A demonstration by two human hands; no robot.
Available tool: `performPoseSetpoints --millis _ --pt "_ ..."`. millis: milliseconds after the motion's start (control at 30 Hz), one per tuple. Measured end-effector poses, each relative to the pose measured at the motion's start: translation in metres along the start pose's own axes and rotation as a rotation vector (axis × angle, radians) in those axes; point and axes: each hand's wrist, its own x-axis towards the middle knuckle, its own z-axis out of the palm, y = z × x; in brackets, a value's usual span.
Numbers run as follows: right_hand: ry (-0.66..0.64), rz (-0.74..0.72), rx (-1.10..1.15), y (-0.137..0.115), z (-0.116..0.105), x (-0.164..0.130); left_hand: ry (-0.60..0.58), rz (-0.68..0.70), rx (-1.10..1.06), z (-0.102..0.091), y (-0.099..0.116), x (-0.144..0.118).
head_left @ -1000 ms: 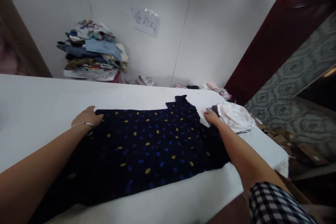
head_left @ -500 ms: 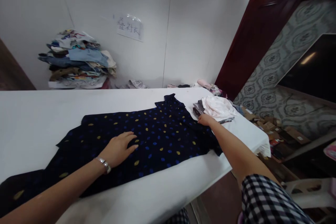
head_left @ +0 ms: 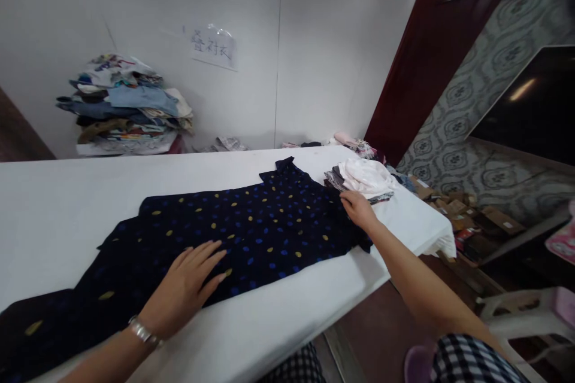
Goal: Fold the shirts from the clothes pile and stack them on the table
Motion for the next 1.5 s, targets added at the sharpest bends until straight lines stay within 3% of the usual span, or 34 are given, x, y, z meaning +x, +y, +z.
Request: performPoseSetpoints --millis 100,200,333,500,700,800,1000,1167,1333,1500 --pt "0.019 -0.098 0.087 -0.018 -0.001 -0.06 0.041 0.078 -0.04 0.007 0.007 -0.031" --pt "0.033 -0.193 0.105 -0.035 0.007 -0.11 -0.001 0.092 -0.026 0.015 0.002 -0.049" --pt "0.019 -0.241 0.042 -0.044 0.024 -0.138 -0.02 0.043 0.018 0.017 -0.008 -0.053" --pt "-0.117 -0.118 -0.064 -0.042 0.033 -0.128 0.009 -0.004 0.097 0.006 -0.012 -0.048" --pt "-0.232 -0.015 -0.204 -0.045 0.025 -0.105 -0.04 -0.078 0.121 -0.009 -0.018 -0.039" --pt "-0.226 -0.044 -0.189 -0.042 0.02 -0.109 -0.025 -0.09 0.101 -0.019 -0.011 -0.041" --pt "-0.157 -0.089 -0.129 -0.021 0.025 -0.131 -0.133 -0.139 -0.004 -0.029 0.001 -0.059" --pt "-0.071 -0.139 -0.06 -0.048 0.025 -0.123 -0.056 -0.159 -0.206 -0.038 -0.007 -0.062" --pt "-0.064 -0.229 0.121 -0.096 0.041 -0.095 0.058 -0.378 -0.191 -0.048 -0.041 -0.022" --pt "-0.248 -0.181 -0.003 -0.106 0.084 -0.089 0.029 -0.76 -0.089 -0.056 -0.111 0.029"
